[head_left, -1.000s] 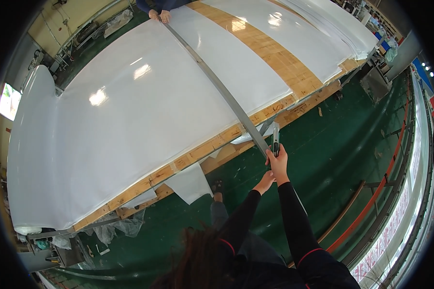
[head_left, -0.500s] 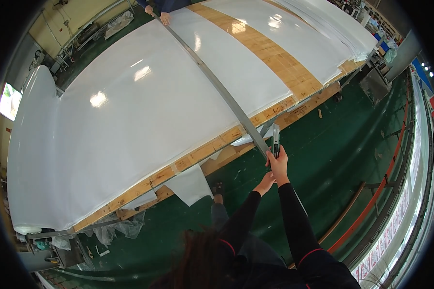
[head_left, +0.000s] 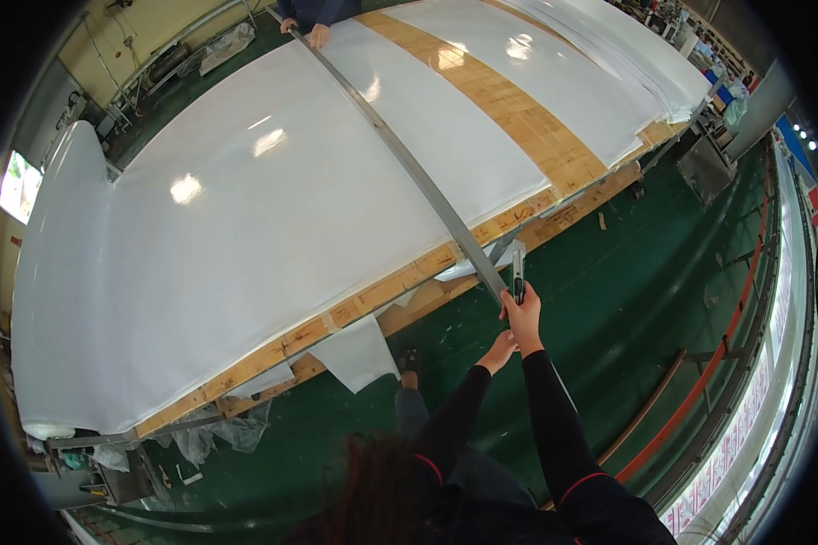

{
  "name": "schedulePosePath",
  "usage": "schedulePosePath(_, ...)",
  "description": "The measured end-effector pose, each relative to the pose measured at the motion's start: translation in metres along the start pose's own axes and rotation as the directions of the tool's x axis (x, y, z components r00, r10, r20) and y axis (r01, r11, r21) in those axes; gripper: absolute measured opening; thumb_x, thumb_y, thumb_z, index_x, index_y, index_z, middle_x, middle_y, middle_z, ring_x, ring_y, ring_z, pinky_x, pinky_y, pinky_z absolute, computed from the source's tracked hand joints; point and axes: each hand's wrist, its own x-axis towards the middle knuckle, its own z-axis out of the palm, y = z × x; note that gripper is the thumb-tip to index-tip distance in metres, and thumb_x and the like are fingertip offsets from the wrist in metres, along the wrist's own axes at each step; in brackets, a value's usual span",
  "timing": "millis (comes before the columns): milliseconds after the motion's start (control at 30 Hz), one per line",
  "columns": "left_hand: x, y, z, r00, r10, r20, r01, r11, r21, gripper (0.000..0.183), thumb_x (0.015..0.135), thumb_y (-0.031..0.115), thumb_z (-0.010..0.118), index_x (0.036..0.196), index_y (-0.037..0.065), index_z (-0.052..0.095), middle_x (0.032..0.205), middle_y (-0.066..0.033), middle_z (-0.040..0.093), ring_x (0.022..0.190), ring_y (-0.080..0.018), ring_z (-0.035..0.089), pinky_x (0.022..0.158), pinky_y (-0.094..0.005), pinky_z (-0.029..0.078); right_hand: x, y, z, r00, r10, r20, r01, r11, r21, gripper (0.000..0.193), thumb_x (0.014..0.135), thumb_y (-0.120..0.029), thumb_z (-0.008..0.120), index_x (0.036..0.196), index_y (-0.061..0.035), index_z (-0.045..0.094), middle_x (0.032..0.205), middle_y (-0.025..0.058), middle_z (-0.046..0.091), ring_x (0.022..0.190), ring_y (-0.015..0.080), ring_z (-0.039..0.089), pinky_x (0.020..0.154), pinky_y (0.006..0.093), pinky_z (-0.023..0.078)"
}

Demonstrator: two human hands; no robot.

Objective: Cutting large white sheets of material on a table using a utility knife and a metal straight edge.

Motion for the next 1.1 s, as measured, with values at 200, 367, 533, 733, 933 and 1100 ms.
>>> schedulePosePath(200,-0.031,0.042,0.058,0.994,0.089,0.056,-0.081,0.988,-0.130,0.057,0.093,0.019,0.044,0.140,0.011,0.013,0.137,-0.0104,0.029,0.116,-0.0285,0.042,0.092,-0.0416,0.044,0.002,0.017,-0.028,0.998,0.011,-0.056,-0.013,0.999,-0.037,0.010,0.077,-0.005,0.059,0.078,-0.0003,0.051,0.053,0.0017,0.049,0.040,0.0088,0.048,0.038,0.0232,0.038)
schedulePosePath(367,-0.040,0.062,0.044,0.989,0.149,-0.020,-0.137,0.944,0.300,0.055,0.094,0.020,0.044,0.140,0.012,0.015,0.134,-0.0102,0.035,0.114,-0.0288,0.044,0.090,-0.0413,0.046,0.001,0.008,-0.005,1.000,-0.001,-0.016,0.001,1.000,-0.017,0.009,0.077,-0.005,0.059,0.077,-0.0006,0.051,0.053,0.0016,0.049,0.040,0.0090,0.048,0.038,0.0233,0.038)
schedulePosePath(533,-0.026,0.074,0.078,0.988,0.080,-0.135,-0.062,0.990,0.128,0.040,0.091,0.029,0.043,0.121,0.002,0.045,0.115,-0.0056,0.052,0.098,-0.0146,0.053,0.085,-0.0331,0.042,0.018,0.011,-0.019,0.999,0.036,-0.035,-0.040,0.989,-0.142,0.015,0.075,-0.011,0.062,0.076,0.0001,0.051,0.051,0.0042,0.050,0.039,0.0115,0.050,0.038,0.0259,0.040)
schedulePosePath(733,-0.035,0.094,0.072,0.960,0.186,-0.210,-0.120,0.948,0.293,0.035,0.089,0.024,0.051,0.116,0.001,0.051,0.111,-0.0049,0.055,0.103,-0.0129,0.050,0.088,-0.0290,0.040,0.088,-0.017,0.040,0.964,-0.262,0.040,0.241,0.802,-0.547,0.028,0.071,-0.017,0.061,0.083,0.0052,0.051,0.071,0.0185,0.058,0.066,0.0356,0.057,0.060,0.0379,0.047)
schedulePosePath(933,-0.082,0.112,0.092,0.980,0.080,-0.184,-0.020,0.951,0.309,0.036,0.087,0.023,0.056,0.115,0.001,0.052,0.111,-0.0054,0.057,0.102,-0.0122,0.051,0.089,-0.0280,0.039,0.174,0.019,0.025,0.888,-0.291,0.356,0.458,0.642,-0.615,0.055,0.072,-0.020,0.060,0.118,0.0040,0.044,0.090,0.0224,0.058,0.085,0.0339,0.057,0.074,0.0387,0.044)
schedulePosePath(1100,-0.177,0.124,0.050,0.969,0.044,-0.242,0.024,0.962,0.272,0.038,0.088,0.023,0.055,0.117,0.000,0.050,0.113,-0.0056,0.055,0.101,-0.0138,0.051,0.089,-0.0274,0.039,0.192,0.030,0.008,0.801,-0.307,0.515,0.599,0.423,-0.680,0.063,0.072,-0.022,0.059,0.125,0.0041,0.039,0.118,0.0243,0.048,0.108,0.0372,0.047,0.091,0.0399,0.039)
